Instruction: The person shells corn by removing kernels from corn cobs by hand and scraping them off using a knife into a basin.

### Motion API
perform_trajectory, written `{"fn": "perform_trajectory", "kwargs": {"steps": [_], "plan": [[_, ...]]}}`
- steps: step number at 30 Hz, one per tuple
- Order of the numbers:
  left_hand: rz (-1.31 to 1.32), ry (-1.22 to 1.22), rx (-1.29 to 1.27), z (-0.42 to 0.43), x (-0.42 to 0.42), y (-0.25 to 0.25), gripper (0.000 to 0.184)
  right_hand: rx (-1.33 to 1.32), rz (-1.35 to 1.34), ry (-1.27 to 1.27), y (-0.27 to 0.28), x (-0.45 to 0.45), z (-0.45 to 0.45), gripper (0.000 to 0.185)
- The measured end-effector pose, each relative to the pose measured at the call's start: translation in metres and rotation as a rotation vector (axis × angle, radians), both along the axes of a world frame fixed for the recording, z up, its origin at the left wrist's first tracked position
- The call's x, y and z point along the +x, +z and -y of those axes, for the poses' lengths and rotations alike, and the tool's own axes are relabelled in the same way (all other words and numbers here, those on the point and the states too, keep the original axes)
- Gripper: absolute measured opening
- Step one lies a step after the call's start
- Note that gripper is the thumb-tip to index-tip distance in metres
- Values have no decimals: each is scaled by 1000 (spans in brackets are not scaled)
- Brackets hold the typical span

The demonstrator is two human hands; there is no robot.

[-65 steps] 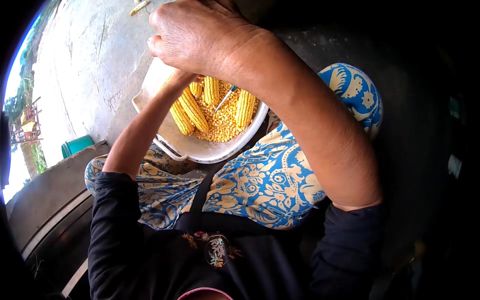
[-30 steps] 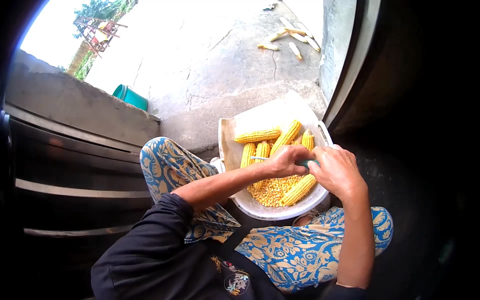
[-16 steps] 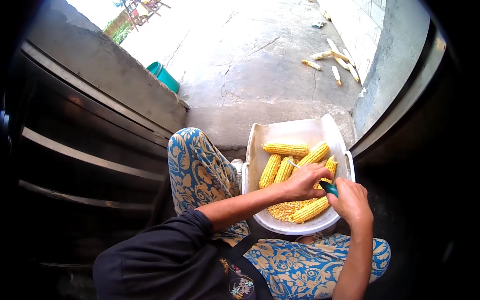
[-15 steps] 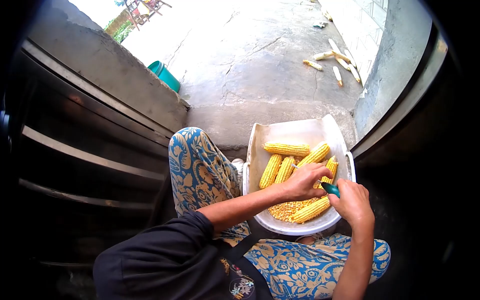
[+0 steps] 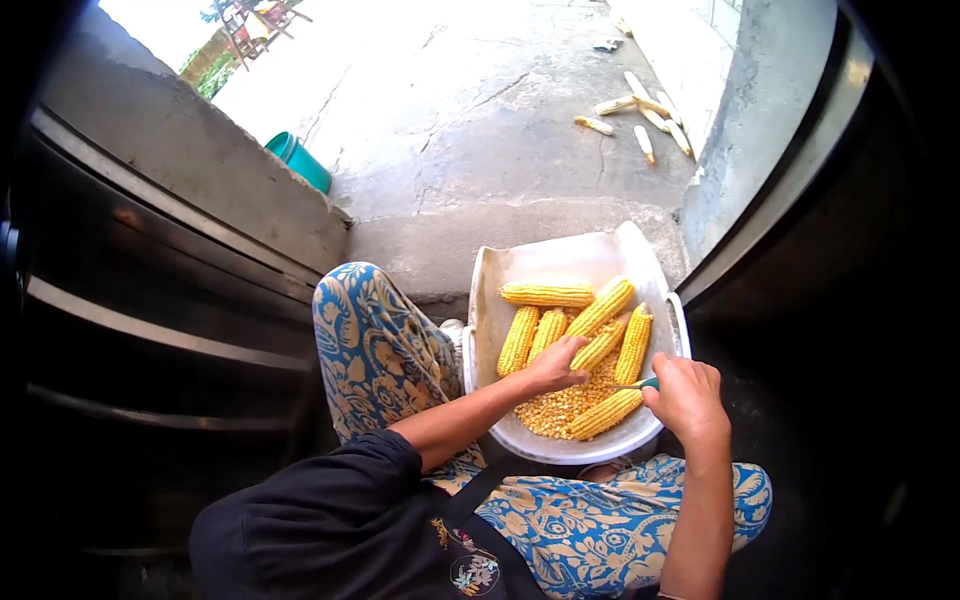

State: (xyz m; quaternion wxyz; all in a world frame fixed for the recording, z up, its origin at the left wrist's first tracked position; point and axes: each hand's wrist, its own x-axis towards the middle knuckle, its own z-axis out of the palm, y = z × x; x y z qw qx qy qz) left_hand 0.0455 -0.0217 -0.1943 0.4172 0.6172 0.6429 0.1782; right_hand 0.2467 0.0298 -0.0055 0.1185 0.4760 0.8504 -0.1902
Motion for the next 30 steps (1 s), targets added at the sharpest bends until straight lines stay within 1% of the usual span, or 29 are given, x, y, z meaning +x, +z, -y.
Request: {"fn": "perform_trajectory", "kwargs": {"steps": [2, 4, 6, 8, 9, 13, 15, 19, 21, 25, 27, 30], "plan": [[-24, -19, -7, 4, 2, -13, 73, -20, 36, -8, 0, -1, 1, 22], [-59, -51, -131, 4, 4, -15, 77, -48, 44, -22, 2, -3, 0, 21], [-36, -63, -132, 8, 4, -19, 78, -46, 33, -20, 1, -3, 0, 21], [-72, -104, -212, 10, 3, -24, 78, -37, 4, -8, 0, -4, 0, 20], [-79, -107, -169, 11, 3, -24, 77, -44, 9, -6, 0, -4, -1, 20], [-88, -92, -174, 12, 3, -25, 73, -46, 17, -8, -3, -4, -1, 20], [-117, -78, -157, 12, 4, -27, 70, -32, 22, -9, -5, -3, -2, 26], [-126, -69, -139, 13, 4, -31, 67, -18, 12, 1, -5, -3, -1, 25], [-131, -33, -164, 10, 3, -31, 69, -76, 29, -11, 0, -7, -1, 21], [-149, -25, -178, 10, 5, -30, 67, -85, 21, -11, 3, -8, 0, 21], [-194, -35, -174, 11, 8, -29, 59, -100, 21, -16, 6, -10, 0, 22], [-188, -13, -190, 10, 6, -30, 63, -110, 17, -13, 7, -11, 0, 23]]}}
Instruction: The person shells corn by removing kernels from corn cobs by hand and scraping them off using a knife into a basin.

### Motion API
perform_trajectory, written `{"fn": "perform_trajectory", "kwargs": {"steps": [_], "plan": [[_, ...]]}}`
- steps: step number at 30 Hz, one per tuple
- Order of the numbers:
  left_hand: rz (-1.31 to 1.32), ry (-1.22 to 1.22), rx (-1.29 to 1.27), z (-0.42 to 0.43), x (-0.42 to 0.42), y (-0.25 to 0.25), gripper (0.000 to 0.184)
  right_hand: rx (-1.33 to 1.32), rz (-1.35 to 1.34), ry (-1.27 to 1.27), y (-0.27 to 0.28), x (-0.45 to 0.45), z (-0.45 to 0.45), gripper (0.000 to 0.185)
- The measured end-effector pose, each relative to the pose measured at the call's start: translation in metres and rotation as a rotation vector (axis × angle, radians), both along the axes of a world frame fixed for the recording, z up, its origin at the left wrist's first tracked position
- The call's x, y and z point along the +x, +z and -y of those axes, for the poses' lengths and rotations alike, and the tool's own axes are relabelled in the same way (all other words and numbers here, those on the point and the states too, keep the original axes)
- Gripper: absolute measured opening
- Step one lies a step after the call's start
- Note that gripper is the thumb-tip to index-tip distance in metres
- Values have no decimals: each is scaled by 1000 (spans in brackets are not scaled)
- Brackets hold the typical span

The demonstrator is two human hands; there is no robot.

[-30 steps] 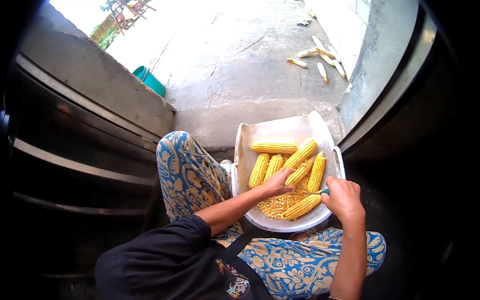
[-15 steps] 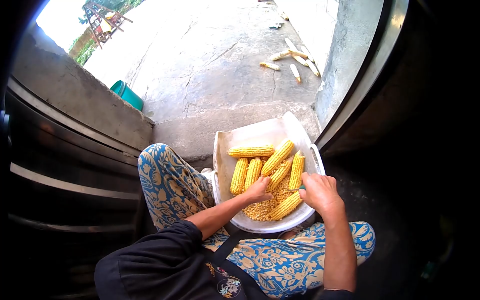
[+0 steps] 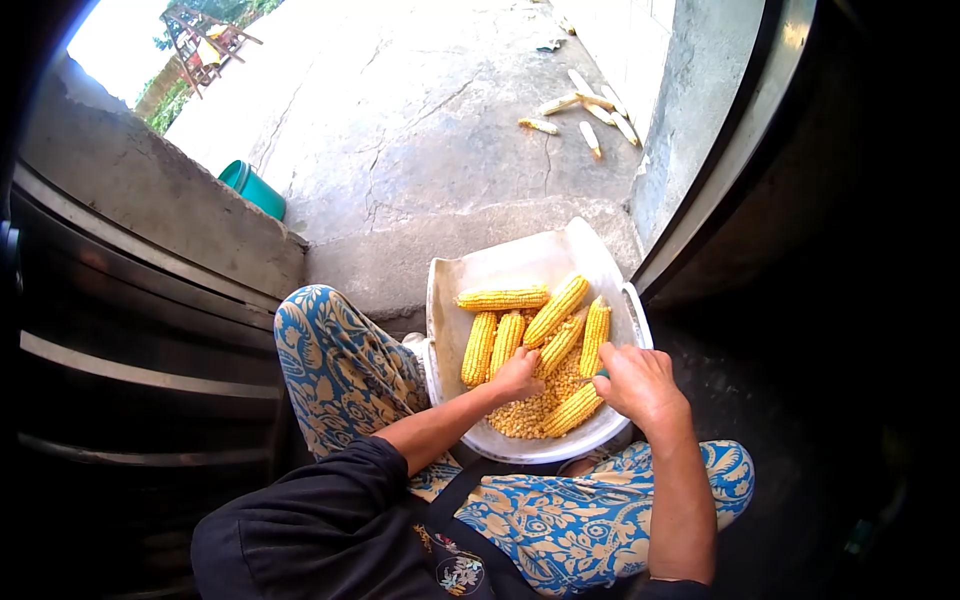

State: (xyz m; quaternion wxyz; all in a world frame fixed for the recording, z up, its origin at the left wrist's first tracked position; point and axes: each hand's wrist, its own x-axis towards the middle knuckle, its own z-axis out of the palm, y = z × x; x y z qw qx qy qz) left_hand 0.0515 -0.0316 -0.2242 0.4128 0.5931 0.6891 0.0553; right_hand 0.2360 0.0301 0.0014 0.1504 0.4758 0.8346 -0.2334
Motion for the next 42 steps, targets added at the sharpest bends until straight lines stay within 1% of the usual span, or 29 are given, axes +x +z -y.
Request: {"fn": "perform_trajectory", "kwargs": {"steps": [4, 6, 10, 12, 14, 16, 18, 21, 24, 25, 26, 28, 29, 30, 32, 33, 34, 36, 37, 38, 40, 41, 42], "plan": [[7, -7, 16, 1, -2, -3, 62, -2, 7, 6, 2, -1, 0, 22], [-4, -41, -77, -2, -2, -2, 64, 8, -2, 9, 1, -1, 0, 22], [-5, -45, -123, -1, 0, 1, 65, -2, 13, 1, -3, 0, -1, 21], [5, -13, -25, 0, -1, -5, 56, 49, -51, 14, -9, 5, 0, 20], [77, 21, -19, 1, -3, -20, 58, 88, -83, 48, -14, 9, 0, 22], [93, -7, -39, -1, -5, -22, 61, 108, -103, 52, -19, 11, 0, 22], [109, 25, 2, 1, -4, -25, 63, 88, -121, 18, -17, 10, 1, 20], [96, 66, -19, 0, -1, -26, 66, 59, -70, -6, -16, 7, 1, 20], [36, 37, -15, -2, 2, -25, 60, 41, -35, 3, -11, 8, 0, 22], [56, 16, -100, -5, 2, -30, 58, 46, -38, -5, -12, 8, 1, 23], [58, 7, -108, -5, 1, -34, 58, 49, -40, -12, -13, 9, 1, 23], [105, 51, -105, -4, 1, -44, 60, 46, -35, -18, -15, 11, 1, 24], [87, 72, -70, -2, 2, -49, 60, 44, -28, -15, -15, 11, 1, 24], [87, 68, -74, -3, 4, -44, 60, 43, -23, -12, -16, 11, 2, 24], [95, 139, -84, -5, 6, -34, 60, 39, -18, -18, -16, 11, 2, 24], [48, 123, -35, -3, 8, -33, 61, 37, -11, -21, -16, 11, 2, 24], [50, 121, -39, -2, 11, -32, 61, 33, -9, -23, -16, 11, 2, 24], [68, 195, 2, 1, 14, -34, 64, 21, -8, -20, -16, 11, 2, 24], [109, 227, -3, 1, 14, -40, 69, 20, -7, -21, -16, 10, 2, 24], [109, 226, -4, 1, 13, -44, 69, 17, -7, -30, -17, 10, 3, 24], [174, 310, -30, -1, 12, -50, 68, 16, -6, -40, -17, 10, 4, 24], [174, 309, -31, -3, 11, -52, 68, 20, -8, -35, -17, 10, 4, 24], [188, 268, -89, -6, 9, -52, 65, 24, -10, -31, -16, 11, 4, 23]]}}
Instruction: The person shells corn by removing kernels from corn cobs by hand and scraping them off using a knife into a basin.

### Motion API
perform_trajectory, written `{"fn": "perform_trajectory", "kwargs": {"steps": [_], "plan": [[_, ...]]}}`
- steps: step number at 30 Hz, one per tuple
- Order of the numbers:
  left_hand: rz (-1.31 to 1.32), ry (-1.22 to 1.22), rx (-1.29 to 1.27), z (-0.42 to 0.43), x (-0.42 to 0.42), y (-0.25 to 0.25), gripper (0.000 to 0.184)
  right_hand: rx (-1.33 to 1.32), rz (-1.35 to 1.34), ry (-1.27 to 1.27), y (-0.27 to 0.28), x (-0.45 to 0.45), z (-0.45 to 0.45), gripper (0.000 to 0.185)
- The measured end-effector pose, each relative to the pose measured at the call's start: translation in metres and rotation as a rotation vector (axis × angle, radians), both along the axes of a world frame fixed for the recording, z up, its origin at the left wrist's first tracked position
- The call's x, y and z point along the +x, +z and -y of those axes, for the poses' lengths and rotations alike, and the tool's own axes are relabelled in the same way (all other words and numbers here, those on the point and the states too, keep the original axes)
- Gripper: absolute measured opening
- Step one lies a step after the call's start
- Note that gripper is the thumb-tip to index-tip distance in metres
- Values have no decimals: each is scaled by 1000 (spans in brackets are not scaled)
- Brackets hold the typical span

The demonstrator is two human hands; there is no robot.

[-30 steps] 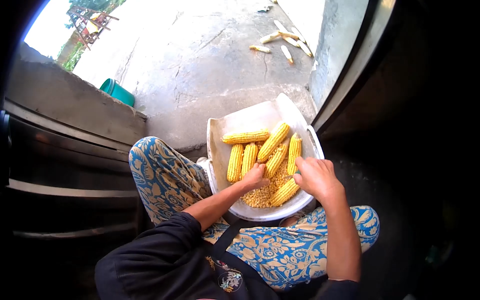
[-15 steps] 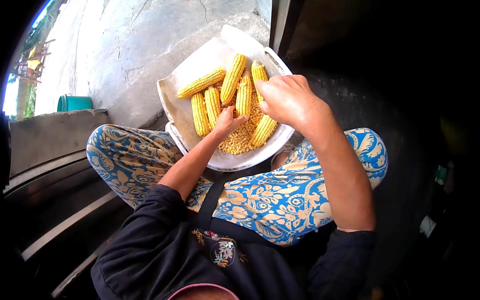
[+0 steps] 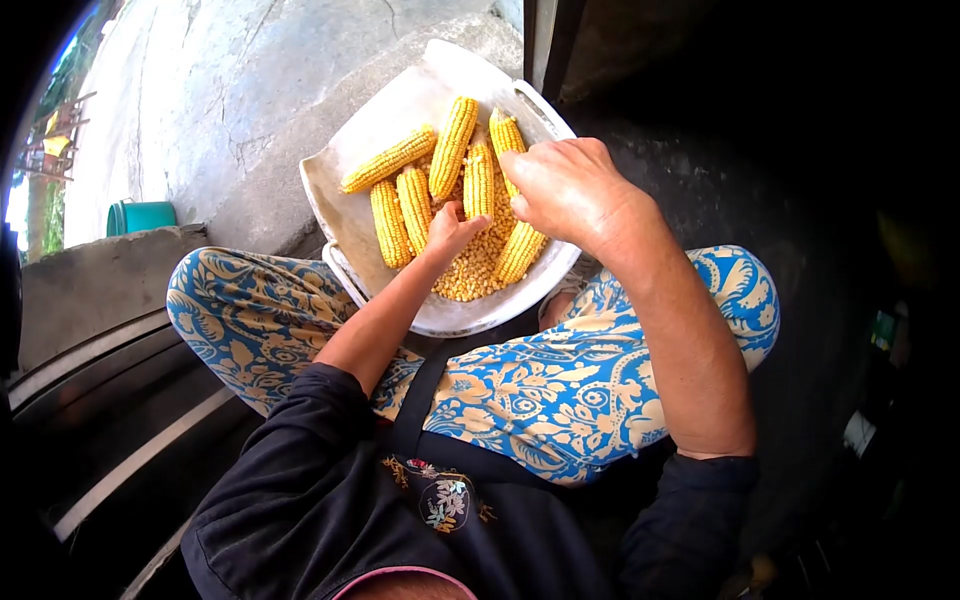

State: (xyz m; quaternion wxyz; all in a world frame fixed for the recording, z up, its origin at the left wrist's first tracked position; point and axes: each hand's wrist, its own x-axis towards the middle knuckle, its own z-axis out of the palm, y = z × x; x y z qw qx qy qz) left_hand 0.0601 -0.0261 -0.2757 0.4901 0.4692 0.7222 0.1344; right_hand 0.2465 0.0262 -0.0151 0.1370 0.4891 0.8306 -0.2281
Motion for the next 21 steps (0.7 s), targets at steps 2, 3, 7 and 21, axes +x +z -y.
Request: {"fn": "perform_trajectory", "kwargs": {"steps": [2, 3, 7, 21], "plan": [[23, -48, -51, -2, 0, 2, 63, 3, 2, 1, 0, 1, 0, 23], [9, -44, -69, -1, 0, 4, 60, 7, 4, 5, 1, 1, 0, 23], [-10, -20, -63, -1, 2, 7, 55, 19, -7, -2, 0, 4, 1, 22], [21, 26, -56, 1, 2, 11, 62, 278, -40, -95, -1, 10, -1, 17]]}}
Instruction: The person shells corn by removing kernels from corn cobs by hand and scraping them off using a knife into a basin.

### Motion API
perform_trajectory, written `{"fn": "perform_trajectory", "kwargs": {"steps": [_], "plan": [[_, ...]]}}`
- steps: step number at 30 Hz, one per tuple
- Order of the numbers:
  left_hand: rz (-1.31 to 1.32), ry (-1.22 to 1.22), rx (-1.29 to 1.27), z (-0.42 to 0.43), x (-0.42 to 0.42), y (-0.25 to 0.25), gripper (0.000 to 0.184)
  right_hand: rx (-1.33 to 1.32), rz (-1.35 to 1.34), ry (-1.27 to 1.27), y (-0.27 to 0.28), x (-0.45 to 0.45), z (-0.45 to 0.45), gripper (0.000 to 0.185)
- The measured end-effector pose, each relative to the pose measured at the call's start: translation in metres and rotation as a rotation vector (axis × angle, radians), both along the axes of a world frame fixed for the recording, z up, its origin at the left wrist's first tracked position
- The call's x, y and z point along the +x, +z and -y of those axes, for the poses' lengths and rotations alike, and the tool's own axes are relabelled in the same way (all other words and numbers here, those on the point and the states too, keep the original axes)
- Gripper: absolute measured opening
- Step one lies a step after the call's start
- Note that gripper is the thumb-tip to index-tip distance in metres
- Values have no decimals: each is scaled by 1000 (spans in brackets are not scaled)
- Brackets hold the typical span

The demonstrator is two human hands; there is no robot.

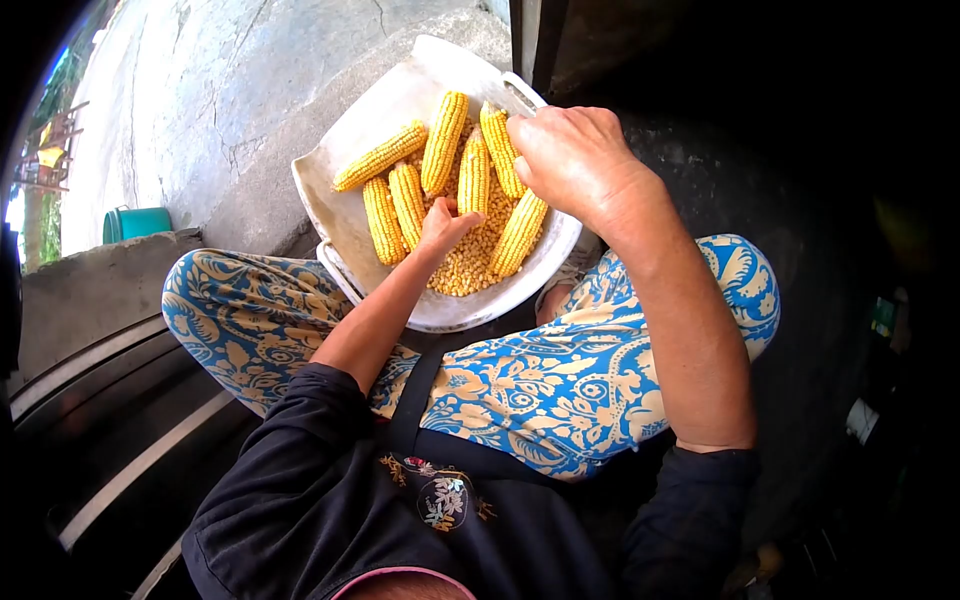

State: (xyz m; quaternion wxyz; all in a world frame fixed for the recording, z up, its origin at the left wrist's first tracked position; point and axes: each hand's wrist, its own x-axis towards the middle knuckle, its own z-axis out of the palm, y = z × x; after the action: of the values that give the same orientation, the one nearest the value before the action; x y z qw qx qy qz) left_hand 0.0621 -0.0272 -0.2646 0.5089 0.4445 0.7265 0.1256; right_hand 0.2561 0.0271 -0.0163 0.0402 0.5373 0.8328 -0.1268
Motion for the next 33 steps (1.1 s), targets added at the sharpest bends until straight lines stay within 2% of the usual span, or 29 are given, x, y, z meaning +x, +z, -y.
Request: {"fn": "perform_trajectory", "kwargs": {"steps": [10, 33], "plan": [[14, 12, 13, 3, -1, -8, 67, -50, 34, 20, -1, 2, -3, 22], [60, 11, 44, 4, -3, -18, 65, -112, 51, 1, 0, -3, 1, 24]]}}
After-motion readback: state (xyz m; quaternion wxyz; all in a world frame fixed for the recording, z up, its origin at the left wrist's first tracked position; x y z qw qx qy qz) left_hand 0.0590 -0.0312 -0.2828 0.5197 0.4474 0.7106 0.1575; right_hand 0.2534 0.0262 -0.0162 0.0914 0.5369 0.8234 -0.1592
